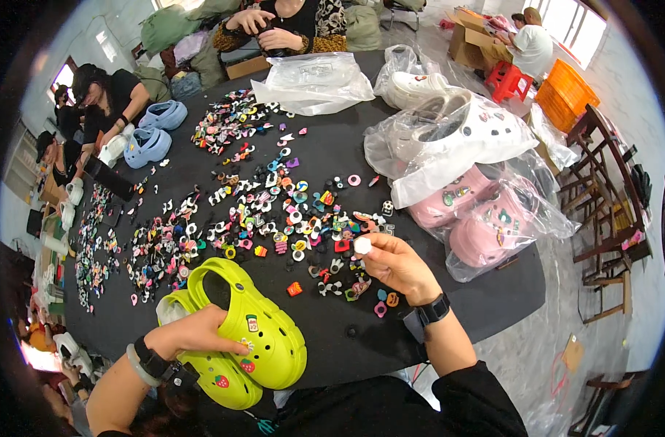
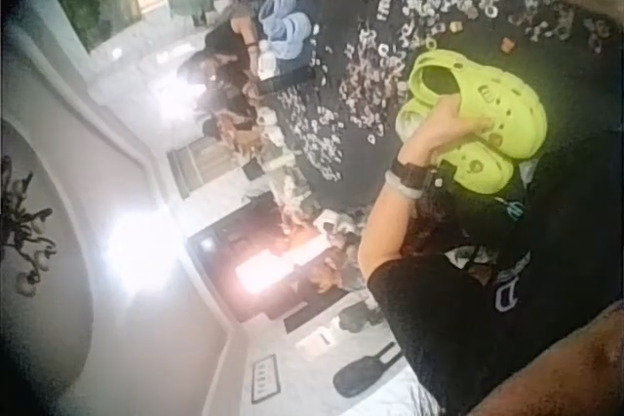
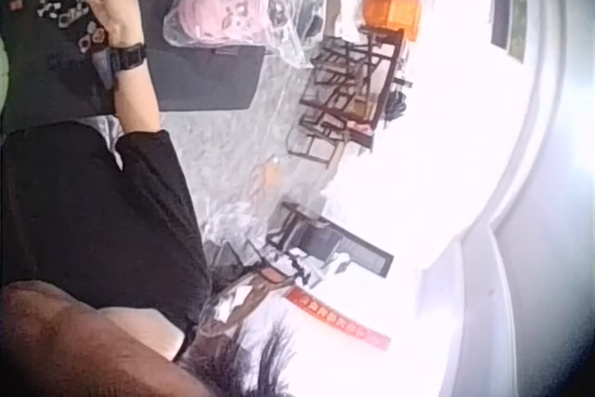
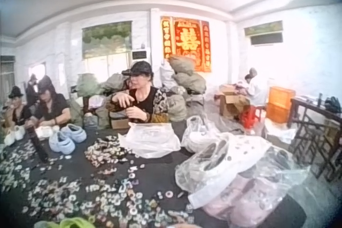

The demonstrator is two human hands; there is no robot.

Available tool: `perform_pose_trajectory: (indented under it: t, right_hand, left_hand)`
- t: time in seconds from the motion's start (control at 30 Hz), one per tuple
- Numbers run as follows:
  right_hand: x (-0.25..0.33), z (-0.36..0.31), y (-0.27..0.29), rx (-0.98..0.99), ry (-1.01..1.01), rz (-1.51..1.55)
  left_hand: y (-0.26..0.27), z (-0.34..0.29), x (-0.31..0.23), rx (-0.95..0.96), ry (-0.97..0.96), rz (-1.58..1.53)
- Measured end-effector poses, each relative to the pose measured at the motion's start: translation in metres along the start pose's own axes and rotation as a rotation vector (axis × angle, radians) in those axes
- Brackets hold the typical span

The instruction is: Decorating rubber clogs with various colorful charms.

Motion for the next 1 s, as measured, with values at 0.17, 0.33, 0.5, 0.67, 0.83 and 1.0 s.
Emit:
perform_pose_trajectory:
  t: [0.17,0.33,0.5,0.67,0.83,1.0]
  right_hand:
    - [-0.004,0.000,-0.011,0.036,-0.044,-0.021]
    - [-0.006,0.002,-0.026,-0.322,0.272,-1.309]
    - [-0.012,0.000,-0.038,-0.365,0.291,-1.600]
    - [-0.010,-0.001,-0.035,-0.447,0.336,-1.647]
    - [-0.008,-0.001,-0.026,-0.566,0.344,-1.704]
    - [-0.007,-0.002,-0.018,-0.564,0.363,-1.599]
  left_hand:
    - [-0.001,0.000,0.005,0.030,0.003,-0.020]
    - [-0.003,-0.002,0.004,-0.095,0.036,-0.084]
    - [-0.007,-0.006,0.011,-0.180,0.032,-0.057]
    - [-0.008,-0.003,0.005,-0.233,0.022,-0.080]
    - [-0.004,-0.002,-0.004,-0.198,0.061,-0.022]
    - [-0.007,-0.008,-0.008,-0.191,0.020,-0.022]
Point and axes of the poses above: each hand's wrist, its own z-axis towards the middle knuckle, its own y-axis out of the back of the hand, x = y × z, the point moved 5 cm from there along z, towards the middle knuckle, and after that the axes turned 9 degrees about -y, right-handed, at the moved point
